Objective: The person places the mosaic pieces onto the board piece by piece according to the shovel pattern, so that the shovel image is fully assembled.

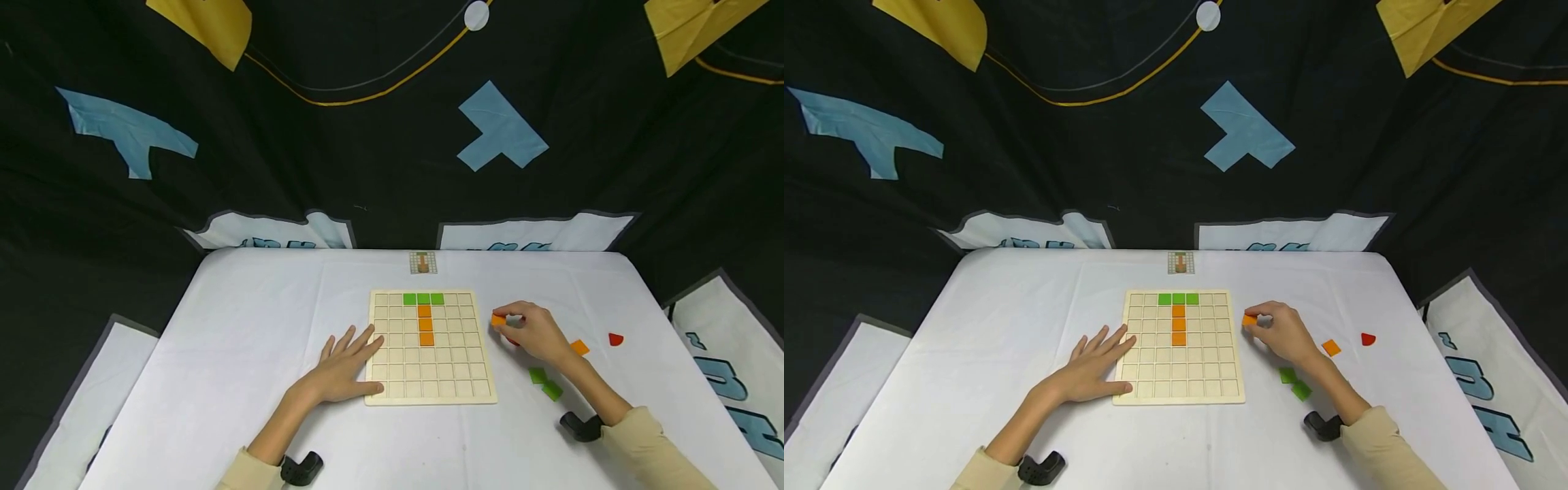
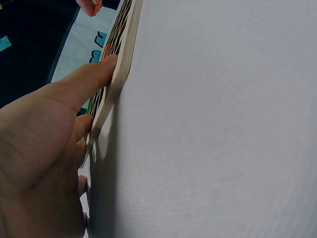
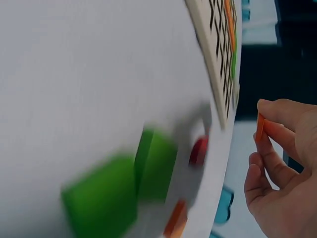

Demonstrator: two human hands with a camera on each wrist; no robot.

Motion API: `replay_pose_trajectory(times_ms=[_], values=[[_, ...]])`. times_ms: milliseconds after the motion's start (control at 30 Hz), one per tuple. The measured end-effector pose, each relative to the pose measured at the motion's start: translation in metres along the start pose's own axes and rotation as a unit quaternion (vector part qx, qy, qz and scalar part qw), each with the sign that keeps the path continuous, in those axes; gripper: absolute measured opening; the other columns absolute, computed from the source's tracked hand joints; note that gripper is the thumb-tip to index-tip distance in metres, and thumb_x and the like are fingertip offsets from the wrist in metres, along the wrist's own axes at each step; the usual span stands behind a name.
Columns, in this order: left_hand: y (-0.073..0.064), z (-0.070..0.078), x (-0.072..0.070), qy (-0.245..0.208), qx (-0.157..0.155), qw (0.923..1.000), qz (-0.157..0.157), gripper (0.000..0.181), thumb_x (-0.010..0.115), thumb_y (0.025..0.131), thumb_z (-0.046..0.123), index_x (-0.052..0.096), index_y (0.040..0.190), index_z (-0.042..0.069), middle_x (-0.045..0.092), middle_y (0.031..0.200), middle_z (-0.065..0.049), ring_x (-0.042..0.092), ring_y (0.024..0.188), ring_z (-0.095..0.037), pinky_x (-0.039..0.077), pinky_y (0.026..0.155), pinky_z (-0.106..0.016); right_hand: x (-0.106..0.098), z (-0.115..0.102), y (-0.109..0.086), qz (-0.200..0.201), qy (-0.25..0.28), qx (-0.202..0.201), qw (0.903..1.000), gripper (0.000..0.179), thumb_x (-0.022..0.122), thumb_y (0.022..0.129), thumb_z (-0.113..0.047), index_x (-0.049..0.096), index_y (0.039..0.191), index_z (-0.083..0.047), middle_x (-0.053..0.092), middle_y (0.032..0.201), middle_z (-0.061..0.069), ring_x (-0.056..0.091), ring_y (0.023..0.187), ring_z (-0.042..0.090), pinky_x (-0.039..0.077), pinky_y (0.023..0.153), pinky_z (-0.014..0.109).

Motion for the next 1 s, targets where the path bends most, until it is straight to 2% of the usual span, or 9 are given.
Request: replay_pose_trajectory(times_ms=[233, 300, 500, 733, 1000], values=[[0.001, 0.0, -0.001, 0.004, 0.002, 1.0, 0.004, 0.085, 0.066, 0.089, 0.055, 0.034, 0.157, 0.016, 0.016, 0.165, -0.009, 0.002, 0.15, -0.039, 0.0, 0.112, -0.067, 0.027, -0.028, 0.003, -0.023, 0.01, -0.052, 0.9983, 0.027, 0.082, 0.083, -0.012, 0.077, 0.109, -0.005, 0.071, 0.111, 0.006, 0.062, 0.101, 0.028, 0.052, 0.079, 0.043], [0.001, 0.0, -0.001, 0.004, 0.004, 1.0, 0.006, 0.085, 0.066, 0.089, 0.055, 0.034, 0.157, 0.016, 0.016, 0.165, -0.01, 0.003, 0.15, -0.04, 0.001, 0.112, -0.068, 0.034, -0.036, 0.004, -0.032, 0.015, -0.063, 0.9974, 0.027, 0.082, 0.083, -0.013, 0.077, 0.109, -0.005, 0.071, 0.109, 0.005, 0.061, 0.1, 0.027, 0.051, 0.08, 0.043], [0.0, 0.0, -0.001, -0.001, 0.008, 1.0, 0.006, 0.086, 0.067, 0.089, 0.055, 0.035, 0.157, 0.015, 0.017, 0.165, -0.011, 0.003, 0.15, -0.041, 0.0, 0.112, -0.068, 0.056, -0.05, 0.004, -0.066, 0.033, -0.07, 0.9949, 0.026, 0.08, 0.084, -0.011, 0.077, 0.109, -0.006, 0.07, 0.11, 0.001, 0.06, 0.105, 0.024, 0.049, 0.088, 0.042], [0.0, -0.001, 0.001, 0.003, 0.003, 1.0, 0.005, 0.086, 0.066, 0.089, 0.056, 0.034, 0.157, 0.016, 0.016, 0.165, -0.009, 0.003, 0.15, -0.04, 0.0, 0.112, -0.068, 0.074, -0.062, 0.006, -0.103, 0.049, -0.08, 0.9902, 0.024, 0.081, 0.083, -0.011, 0.078, 0.106, -0.009, 0.071, 0.106, -0.004, 0.06, 0.104, 0.021, 0.049, 0.09, 0.041], [0.001, -0.001, 0.001, 0.004, 0.006, 1.0, 0.002, 0.086, 0.066, 0.089, 0.057, 0.034, 0.157, 0.016, 0.016, 0.165, -0.009, 0.003, 0.15, -0.04, 0.0, 0.112, -0.068, 0.085, -0.067, 0.006, -0.122, 0.019, -0.092, 0.988, 0.02, 0.079, 0.08, -0.005, 0.079, 0.1, -0.009, 0.071, 0.099, -0.006, 0.061, 0.102, 0.02, 0.048, 0.092, 0.041]])
Point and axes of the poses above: each hand's wrist, its own y-axis towards the middle knuckle, its own x-axis out of the palm, z = x × y, the point moved 2 cm from there along y, towards the middle knuckle
